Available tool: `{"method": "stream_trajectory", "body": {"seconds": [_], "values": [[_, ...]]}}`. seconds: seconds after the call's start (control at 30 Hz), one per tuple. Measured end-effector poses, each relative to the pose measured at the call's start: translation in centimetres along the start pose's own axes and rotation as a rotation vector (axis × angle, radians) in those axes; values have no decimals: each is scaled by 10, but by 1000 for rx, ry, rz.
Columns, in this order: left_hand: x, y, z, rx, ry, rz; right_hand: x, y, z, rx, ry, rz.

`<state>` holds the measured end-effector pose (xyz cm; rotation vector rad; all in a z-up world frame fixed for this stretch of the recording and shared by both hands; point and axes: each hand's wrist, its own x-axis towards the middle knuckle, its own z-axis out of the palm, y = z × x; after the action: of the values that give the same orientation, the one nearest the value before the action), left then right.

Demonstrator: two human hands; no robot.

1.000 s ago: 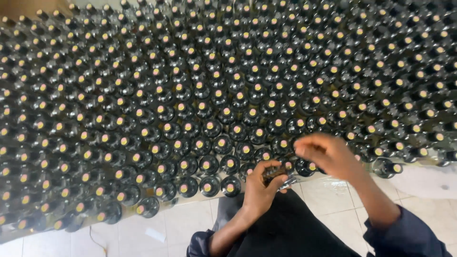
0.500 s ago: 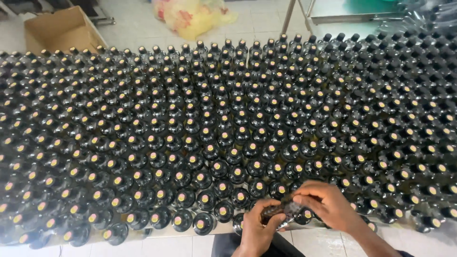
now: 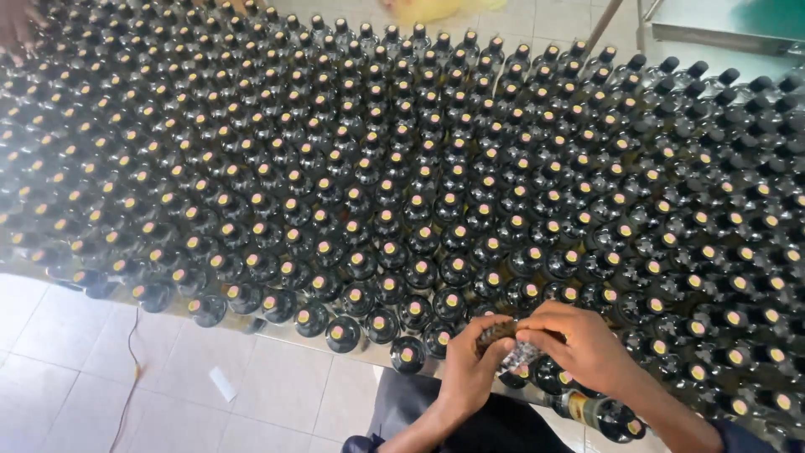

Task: The person stands in front of a large collection of dark bottles arranged on a table. They repeatedly pick up small, round stickers from their left hand and apply them to the necks of the bottles using their right hand.

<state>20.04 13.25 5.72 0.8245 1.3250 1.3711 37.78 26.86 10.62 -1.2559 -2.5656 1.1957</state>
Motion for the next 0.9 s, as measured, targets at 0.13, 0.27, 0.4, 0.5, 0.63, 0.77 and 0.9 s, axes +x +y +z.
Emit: {"method": "stream_trajectory", "body": {"seconds": [0.13,0.27,0.4,0.5,0.63,0.77,0.9], "values": [[-6,-1,1,71,10,-24,15,19,-26,-58,123,-25],[-12,-4,1,90,29,-59,73,85,-66,-316,277,173],[-18,-3,-6,79,15,-110,114,127,-72,-325,371,135],[-22,-3,-17,85,35,-144,134,141,-69,-383,277,277],[-27,-2,-35,77,67,-142,148,146,-62,-292,286,339],[-33,6,-52,-42,47,-200,158,154,-49,-238,342,258],[-32,11,-68,-103,42,-133,165,123,-44,-314,287,332]]}}
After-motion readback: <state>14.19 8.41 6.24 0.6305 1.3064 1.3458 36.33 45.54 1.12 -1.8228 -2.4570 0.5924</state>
